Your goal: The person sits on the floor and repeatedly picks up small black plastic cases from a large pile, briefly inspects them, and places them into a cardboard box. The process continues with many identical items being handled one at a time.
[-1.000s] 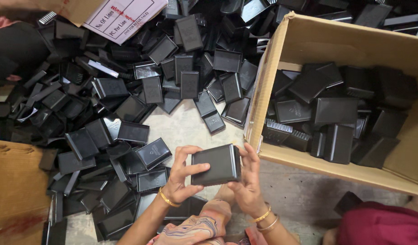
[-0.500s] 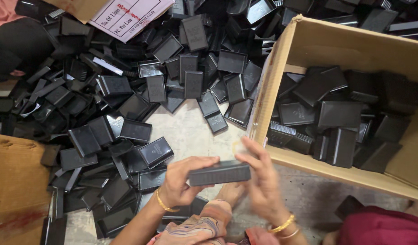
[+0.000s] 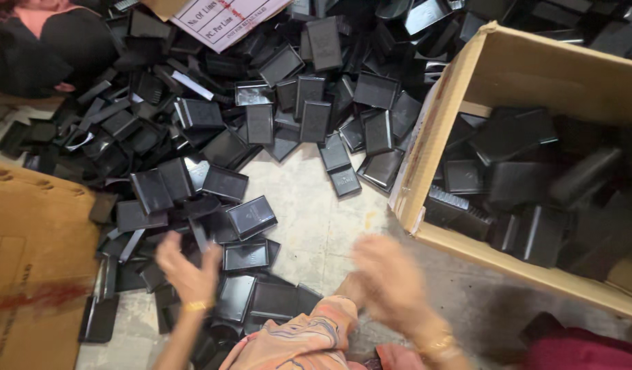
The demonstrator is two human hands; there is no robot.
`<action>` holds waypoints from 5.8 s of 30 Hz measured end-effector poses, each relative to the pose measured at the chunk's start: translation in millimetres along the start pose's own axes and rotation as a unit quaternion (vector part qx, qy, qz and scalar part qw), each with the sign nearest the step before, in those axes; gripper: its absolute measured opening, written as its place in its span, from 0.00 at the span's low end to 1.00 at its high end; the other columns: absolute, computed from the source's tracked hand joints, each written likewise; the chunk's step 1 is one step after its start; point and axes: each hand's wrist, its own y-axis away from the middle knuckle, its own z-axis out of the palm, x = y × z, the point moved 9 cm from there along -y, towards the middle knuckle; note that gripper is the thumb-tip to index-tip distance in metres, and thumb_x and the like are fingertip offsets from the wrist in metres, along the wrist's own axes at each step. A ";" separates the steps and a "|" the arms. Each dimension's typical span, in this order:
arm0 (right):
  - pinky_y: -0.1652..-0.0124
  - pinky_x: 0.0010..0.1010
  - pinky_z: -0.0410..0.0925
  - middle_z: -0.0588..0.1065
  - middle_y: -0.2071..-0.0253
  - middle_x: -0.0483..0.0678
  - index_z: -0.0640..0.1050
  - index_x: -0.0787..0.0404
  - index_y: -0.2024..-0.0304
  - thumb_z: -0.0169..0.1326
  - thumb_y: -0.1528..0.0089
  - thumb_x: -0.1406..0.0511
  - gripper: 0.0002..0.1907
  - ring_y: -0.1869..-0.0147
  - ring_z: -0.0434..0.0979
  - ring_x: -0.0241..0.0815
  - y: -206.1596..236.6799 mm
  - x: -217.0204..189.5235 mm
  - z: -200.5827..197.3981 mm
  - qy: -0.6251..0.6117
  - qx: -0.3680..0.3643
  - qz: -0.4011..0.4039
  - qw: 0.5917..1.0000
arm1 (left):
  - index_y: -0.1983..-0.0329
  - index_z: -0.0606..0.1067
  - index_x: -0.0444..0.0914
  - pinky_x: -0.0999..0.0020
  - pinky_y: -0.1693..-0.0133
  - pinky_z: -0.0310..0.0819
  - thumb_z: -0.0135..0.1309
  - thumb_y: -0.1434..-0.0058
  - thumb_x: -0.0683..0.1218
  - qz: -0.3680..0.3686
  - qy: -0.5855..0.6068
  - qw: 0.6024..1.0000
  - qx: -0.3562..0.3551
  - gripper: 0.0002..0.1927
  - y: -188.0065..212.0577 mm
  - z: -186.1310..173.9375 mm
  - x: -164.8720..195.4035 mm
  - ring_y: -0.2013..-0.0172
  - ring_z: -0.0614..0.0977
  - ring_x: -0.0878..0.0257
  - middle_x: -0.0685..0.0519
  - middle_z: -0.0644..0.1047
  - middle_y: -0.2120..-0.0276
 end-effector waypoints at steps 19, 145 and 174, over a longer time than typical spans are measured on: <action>0.42 0.59 0.59 0.60 0.33 0.64 0.73 0.58 0.41 0.64 0.49 0.56 0.34 0.29 0.56 0.69 76.9 134.3 164.9 0.164 -0.220 0.193 0.942 | 0.61 0.77 0.40 0.49 0.48 0.69 0.67 0.47 0.47 0.168 0.148 0.957 -0.185 0.14 -31.7 246.8 138.2 0.47 0.74 0.38 0.39 0.68 0.46; 0.28 0.42 0.55 0.57 0.27 0.55 0.52 0.65 0.25 0.63 0.45 0.77 0.50 0.21 0.55 0.48 53.6 78.6 59.0 -0.577 0.103 0.271 0.763 | 0.38 0.78 0.49 0.51 0.37 0.57 0.60 0.47 0.56 0.349 0.320 0.800 -0.368 0.31 -4.9 49.9 243.0 0.45 0.66 0.46 0.41 0.67 0.44; 0.45 0.43 0.72 0.78 0.50 0.54 0.77 0.60 0.52 0.58 0.47 0.72 0.20 0.44 0.79 0.56 31.2 24.2 -11.0 -0.070 0.041 0.005 0.997 | 0.30 0.56 0.42 0.43 0.42 0.65 0.71 0.55 0.55 0.048 -0.155 0.904 -0.395 0.52 -11.5 216.5 12.4 0.38 0.66 0.34 0.32 0.53 0.31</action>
